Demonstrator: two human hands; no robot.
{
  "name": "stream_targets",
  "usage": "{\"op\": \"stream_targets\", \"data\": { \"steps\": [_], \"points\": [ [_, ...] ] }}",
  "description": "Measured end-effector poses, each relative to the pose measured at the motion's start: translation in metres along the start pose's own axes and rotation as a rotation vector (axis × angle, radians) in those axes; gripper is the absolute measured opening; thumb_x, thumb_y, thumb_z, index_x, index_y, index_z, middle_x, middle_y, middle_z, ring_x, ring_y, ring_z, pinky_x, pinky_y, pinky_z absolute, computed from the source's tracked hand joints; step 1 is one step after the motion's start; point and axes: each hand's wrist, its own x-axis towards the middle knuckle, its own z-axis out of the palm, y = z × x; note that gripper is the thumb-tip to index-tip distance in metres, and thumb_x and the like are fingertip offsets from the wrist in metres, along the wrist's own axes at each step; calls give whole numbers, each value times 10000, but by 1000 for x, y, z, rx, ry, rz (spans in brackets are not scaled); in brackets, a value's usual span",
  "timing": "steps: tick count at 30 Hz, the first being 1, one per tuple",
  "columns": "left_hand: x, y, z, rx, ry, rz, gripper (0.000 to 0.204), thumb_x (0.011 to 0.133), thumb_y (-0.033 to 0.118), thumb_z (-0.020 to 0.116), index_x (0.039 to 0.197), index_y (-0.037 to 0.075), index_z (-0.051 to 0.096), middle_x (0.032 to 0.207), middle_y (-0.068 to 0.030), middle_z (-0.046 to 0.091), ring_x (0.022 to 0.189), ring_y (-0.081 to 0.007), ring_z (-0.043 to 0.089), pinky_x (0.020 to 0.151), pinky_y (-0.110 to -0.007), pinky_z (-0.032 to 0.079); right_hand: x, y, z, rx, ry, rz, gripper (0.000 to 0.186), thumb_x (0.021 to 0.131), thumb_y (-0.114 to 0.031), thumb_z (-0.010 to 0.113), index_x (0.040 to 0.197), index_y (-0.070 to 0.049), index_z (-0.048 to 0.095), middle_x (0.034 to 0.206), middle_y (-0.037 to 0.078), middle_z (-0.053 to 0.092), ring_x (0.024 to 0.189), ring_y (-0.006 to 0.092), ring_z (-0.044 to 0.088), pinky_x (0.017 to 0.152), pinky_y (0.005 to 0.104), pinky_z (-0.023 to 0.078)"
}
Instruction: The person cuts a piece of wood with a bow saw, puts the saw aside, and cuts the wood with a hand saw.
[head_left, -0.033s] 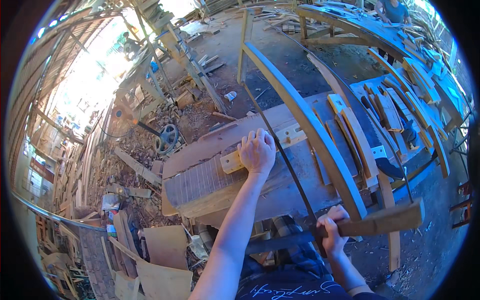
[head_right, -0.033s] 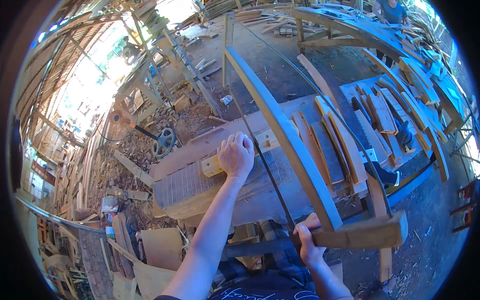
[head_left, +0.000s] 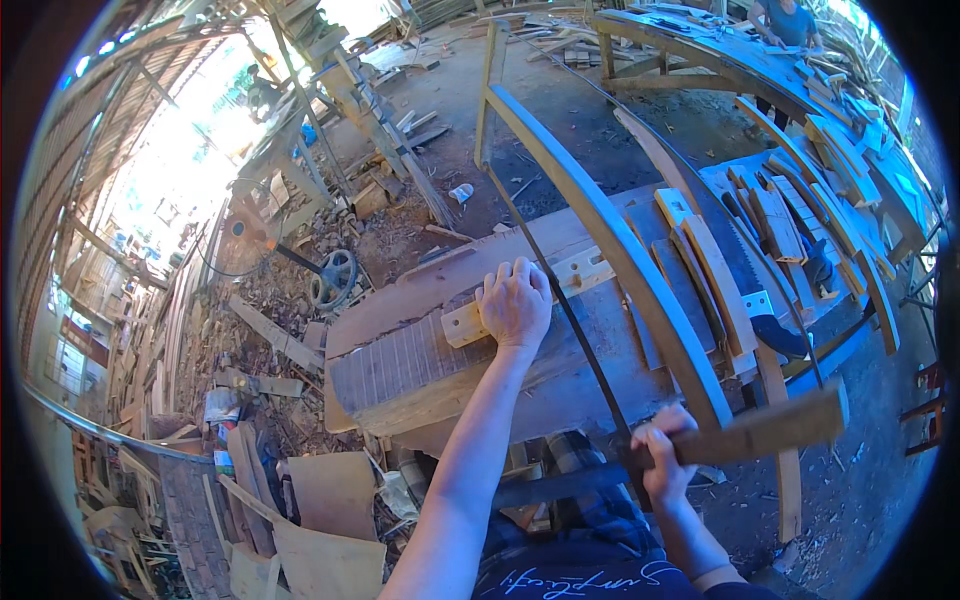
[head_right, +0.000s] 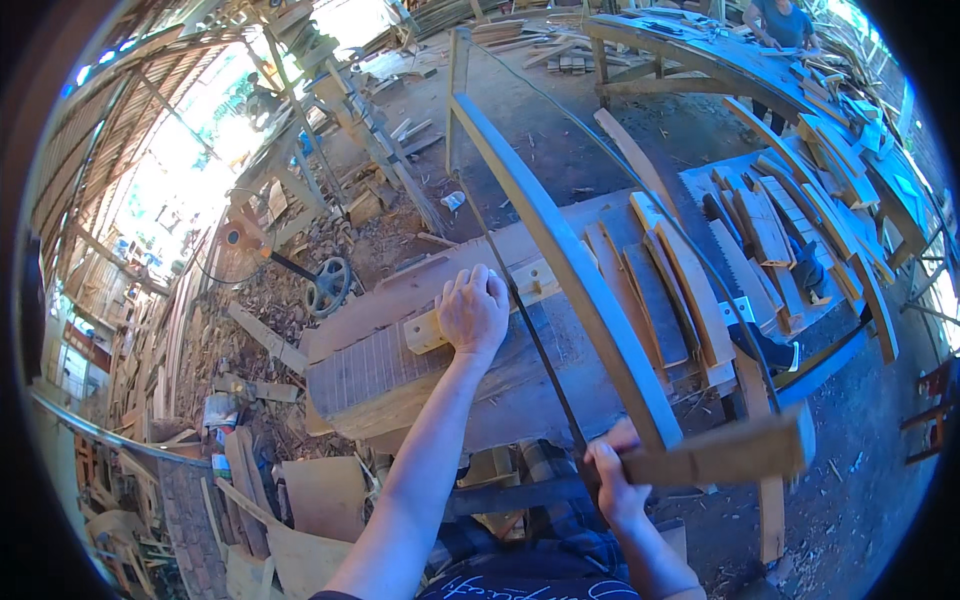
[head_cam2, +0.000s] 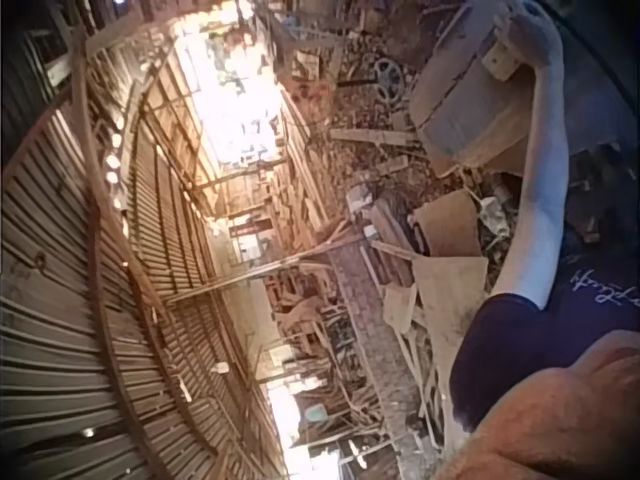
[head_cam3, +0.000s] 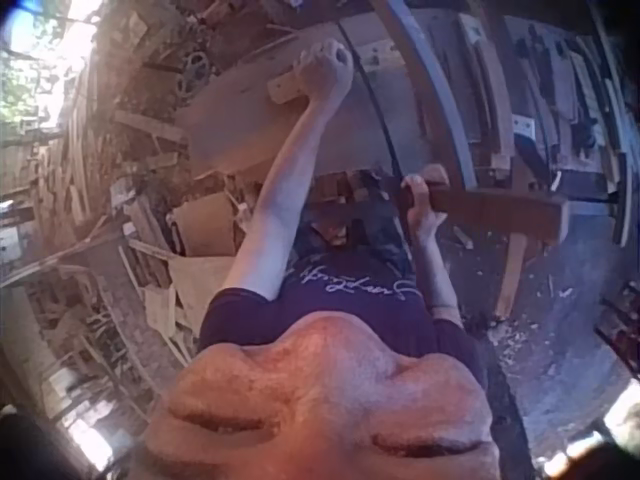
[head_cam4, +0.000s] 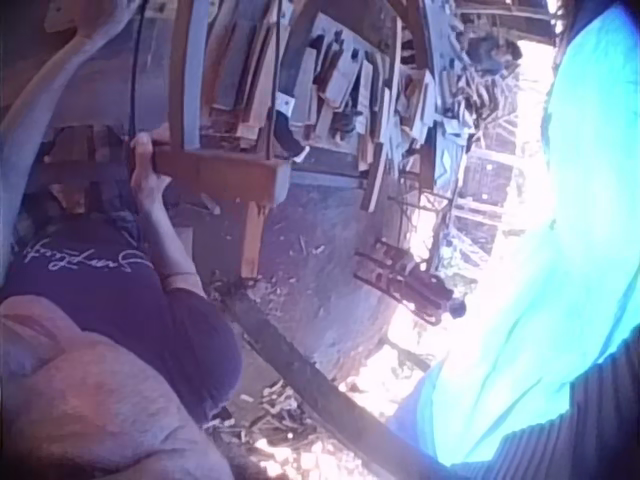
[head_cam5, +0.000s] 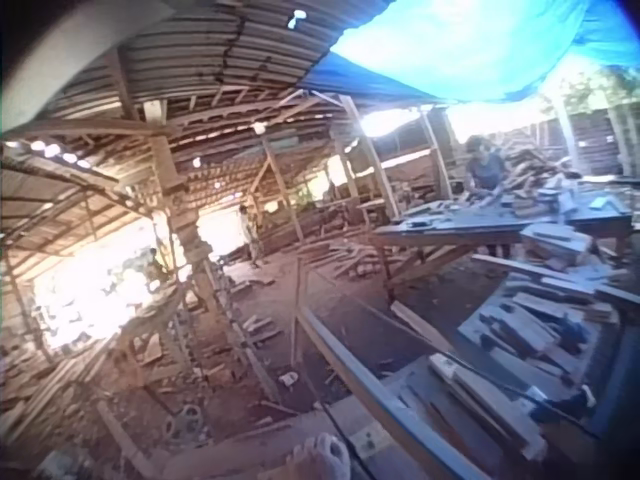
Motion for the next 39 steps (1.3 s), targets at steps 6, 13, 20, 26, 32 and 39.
{"op": "stream_targets", "data": {
  "steps": [6,13,20,26,32,39],
  "points": [
    [-7,-4,5,-19,20,-20,123,835,216,563,750,127,564,782,-57,607,774,-281,589,707,-434,433,40,18,37,53,96,134,127,820,-39,531,721,-55,453,683,48,428,577,139,505,560,276,464],
    [-4,-7,20,30,95,26,116,826,204,571,725,149,564,758,-61,600,757,-284,589,661,-446,440,-16,-14,-11,105,101,99,122,811,-7,529,721,-51,459,693,61,449,581,147,499,544,279,444],
    [3,-11,17,-14,71,65,140,833,203,576,711,143,548,757,-54,606,743,-276,593,660,-437,443,41,29,42,56,105,105,165,851,-29,621,725,-67,523,690,-16,524,587,64,479,529,231,377],
    [-2,-9,16,47,66,25,142,835,210,574,718,134,551,740,-51,604,731,-275,591,669,-426,442,-20,-1,-4,-10,48,50,153,876,-33,602,744,-65,532,688,-27,509,604,49,472,530,231,373],
    [2,9,15,-24,79,90,139,833,206,573,712,137,571,736,-52,611,729,-280,597,655,-436,449,19,14,31,40,139,134,126,873,-19,602,805,-71,510,722,-41,483,627,36,444,549,222,373],
    [-6,-21,35,104,158,61,129,846,219,566,739,158,603,760,-51,627,733,-299,612,629,-452,464,-12,21,10,-202,51,152,152,852,-134,662,789,-74,538,709,-35,496,614,98,490,547,278,404]
  ]
}}
